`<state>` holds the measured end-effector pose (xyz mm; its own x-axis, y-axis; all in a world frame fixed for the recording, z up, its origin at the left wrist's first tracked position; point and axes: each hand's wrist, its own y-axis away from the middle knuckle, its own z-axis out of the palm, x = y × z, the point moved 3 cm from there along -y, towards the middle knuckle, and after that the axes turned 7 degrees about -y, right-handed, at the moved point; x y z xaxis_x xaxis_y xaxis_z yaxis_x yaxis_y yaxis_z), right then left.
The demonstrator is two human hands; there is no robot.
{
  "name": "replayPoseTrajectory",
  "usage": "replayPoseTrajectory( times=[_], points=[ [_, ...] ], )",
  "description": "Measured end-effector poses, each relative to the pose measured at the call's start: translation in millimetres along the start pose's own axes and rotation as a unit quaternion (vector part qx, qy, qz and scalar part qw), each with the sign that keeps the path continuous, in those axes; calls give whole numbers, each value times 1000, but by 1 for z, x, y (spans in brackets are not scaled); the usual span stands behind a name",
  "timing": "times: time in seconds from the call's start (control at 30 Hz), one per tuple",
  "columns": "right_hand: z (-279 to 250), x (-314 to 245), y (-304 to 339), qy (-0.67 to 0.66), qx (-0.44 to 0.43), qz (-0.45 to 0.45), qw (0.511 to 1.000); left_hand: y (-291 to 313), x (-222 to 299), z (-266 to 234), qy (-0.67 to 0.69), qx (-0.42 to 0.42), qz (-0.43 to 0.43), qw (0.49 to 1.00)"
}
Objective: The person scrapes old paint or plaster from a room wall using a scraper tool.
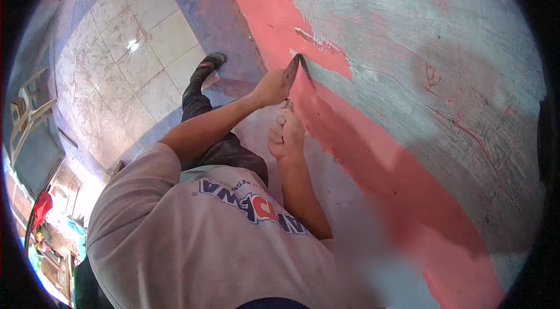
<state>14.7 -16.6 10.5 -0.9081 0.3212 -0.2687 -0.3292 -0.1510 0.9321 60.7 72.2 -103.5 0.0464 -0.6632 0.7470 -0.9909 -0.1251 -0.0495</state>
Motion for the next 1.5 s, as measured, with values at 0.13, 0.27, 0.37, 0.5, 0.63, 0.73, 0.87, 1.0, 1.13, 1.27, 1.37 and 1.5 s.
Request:
replayPoseTrajectory(
  times=[0.13, 0.27, 0.37, 0.5, 0.63, 0.73, 0.87, 1.0, 1.13, 1.27, 1.37, 1.5],
  points=[
    [3, 1, -53, -64, -52, 25, 996, -3, -30, 24, 15, -52, -64, 996],
    [4, -7, 15, 7, 9, -9, 1000, 12, 2, 22, 44, 12, 5, 999],
    [7, -17, 10, -13, -23, -3, 1000, -5, 3, 11, 99, 41, -13, 994],
    [4, -3, -45, -17, -85, 22, 996, -6, -54, 29, -145, -55, -32, 987],
    [0, -13, 17, 29, -63, -4, 998, -3, 2, 4, -35, 12, -2, 999],
    [-17, -25, -29, 9, -69, -19, 997, -15, 3, 9, 72, -85, -159, 981],
    [10, -7, -40, 39, -19, 18, 999, -1, -34, 18, 55, -72, -148, 985],
    [-23, -12, -12, 88, 9, -69, 994, 5, 18, 21, 136, 149, -2, 979],
    [-7, -17, -52, 58, -44, -42, 996, -4, -40, 55, 133, -1, -204, 970],
    [-16, -17, -10, 94, 11, -54, 994, 7, -12, 52, 14, 37, -72, 997],
    [-11, -10, -5, 128, 39, -46, 990, 8, -8, 42, 71, 261, 28, 962],
    [-26, -7, -38, 166, 32, -98, 981, 11, -19, 37, 213, -64, -201, 954]
  ],
)
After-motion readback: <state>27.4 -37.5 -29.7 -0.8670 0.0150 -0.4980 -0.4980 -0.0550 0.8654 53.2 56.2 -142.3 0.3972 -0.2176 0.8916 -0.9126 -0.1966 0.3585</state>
